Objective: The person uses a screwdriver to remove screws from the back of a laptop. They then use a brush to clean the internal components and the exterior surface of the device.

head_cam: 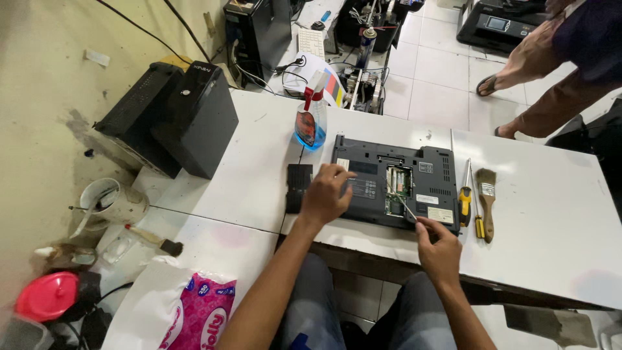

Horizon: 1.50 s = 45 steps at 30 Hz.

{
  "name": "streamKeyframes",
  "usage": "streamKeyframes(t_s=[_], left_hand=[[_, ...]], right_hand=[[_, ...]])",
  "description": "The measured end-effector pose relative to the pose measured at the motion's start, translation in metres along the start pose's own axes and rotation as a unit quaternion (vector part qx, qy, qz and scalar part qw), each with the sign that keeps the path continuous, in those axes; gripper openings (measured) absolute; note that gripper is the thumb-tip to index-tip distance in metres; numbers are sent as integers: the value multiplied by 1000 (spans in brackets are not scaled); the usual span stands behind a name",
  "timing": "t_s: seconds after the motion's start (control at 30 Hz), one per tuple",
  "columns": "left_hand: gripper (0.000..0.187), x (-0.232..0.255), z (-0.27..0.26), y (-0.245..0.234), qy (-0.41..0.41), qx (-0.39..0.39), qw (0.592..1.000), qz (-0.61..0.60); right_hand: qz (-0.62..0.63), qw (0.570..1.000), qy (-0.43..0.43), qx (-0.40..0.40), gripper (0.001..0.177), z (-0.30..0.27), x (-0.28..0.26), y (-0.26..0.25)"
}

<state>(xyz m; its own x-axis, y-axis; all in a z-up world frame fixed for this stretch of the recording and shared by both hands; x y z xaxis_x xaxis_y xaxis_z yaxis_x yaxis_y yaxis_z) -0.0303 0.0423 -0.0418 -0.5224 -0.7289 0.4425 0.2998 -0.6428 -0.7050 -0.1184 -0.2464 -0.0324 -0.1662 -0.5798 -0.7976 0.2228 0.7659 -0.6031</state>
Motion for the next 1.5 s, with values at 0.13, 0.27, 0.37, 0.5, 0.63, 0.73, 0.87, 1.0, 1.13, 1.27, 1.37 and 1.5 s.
streamKeyframes(t_s=[0.13,0.27,0.37,0.5,0.63,0.73,0.87,1.0,1.13,1.27,1.37,1.5], left_hand=[[30,46,28,38,6,-106,993,-42],[25,50,42,74,110,-146,979,90],[24,39,50,91,177,-160,964,116],[26,36,60,92,224,-185,953,87],[24,22,58,111,216,-173,957,87],[26,27,56,108,216,-165,957,103],[17,38,63,90,211,-186,958,52],[16,30,64,106,243,-191,949,62],[18,27,67,114,241,-201,948,55],[20,32,70,124,255,-236,935,73],[23,28,71,131,262,-249,928,87],[32,23,78,104,207,-225,952,-18]], right_hand=[[-40,999,10,6,21,24,30,-18],[-54,998,35,-19,19,28,37,-26],[-34,998,51,-27,18,34,37,-27],[-19,999,41,-17,18,48,39,-32],[6,999,49,-15,20,57,43,-45],[29,998,58,4,21,58,39,-55],[46,998,50,15,20,71,41,-45],[57,998,15,15,20,79,29,-37],[41,999,-11,30,21,92,15,-24],[15,997,-50,53,17,96,8,-7],[15,997,-61,53,17,95,8,-2],[28,998,-51,-2,17,94,19,-15]])
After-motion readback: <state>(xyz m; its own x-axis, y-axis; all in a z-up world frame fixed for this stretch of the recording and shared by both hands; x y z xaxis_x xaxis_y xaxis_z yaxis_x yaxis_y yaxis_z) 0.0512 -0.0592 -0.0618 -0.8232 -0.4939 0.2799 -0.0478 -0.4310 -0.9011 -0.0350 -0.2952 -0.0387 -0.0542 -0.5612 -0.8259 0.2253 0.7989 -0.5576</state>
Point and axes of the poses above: each hand's wrist, its own z-axis towards the middle knuckle, its own y-axis out of the palm, x = y × z, the point moved 6 cm from there along z, towards the middle knuckle, and after that the axes turned 7 degrees about y, right-handed, at the moved point
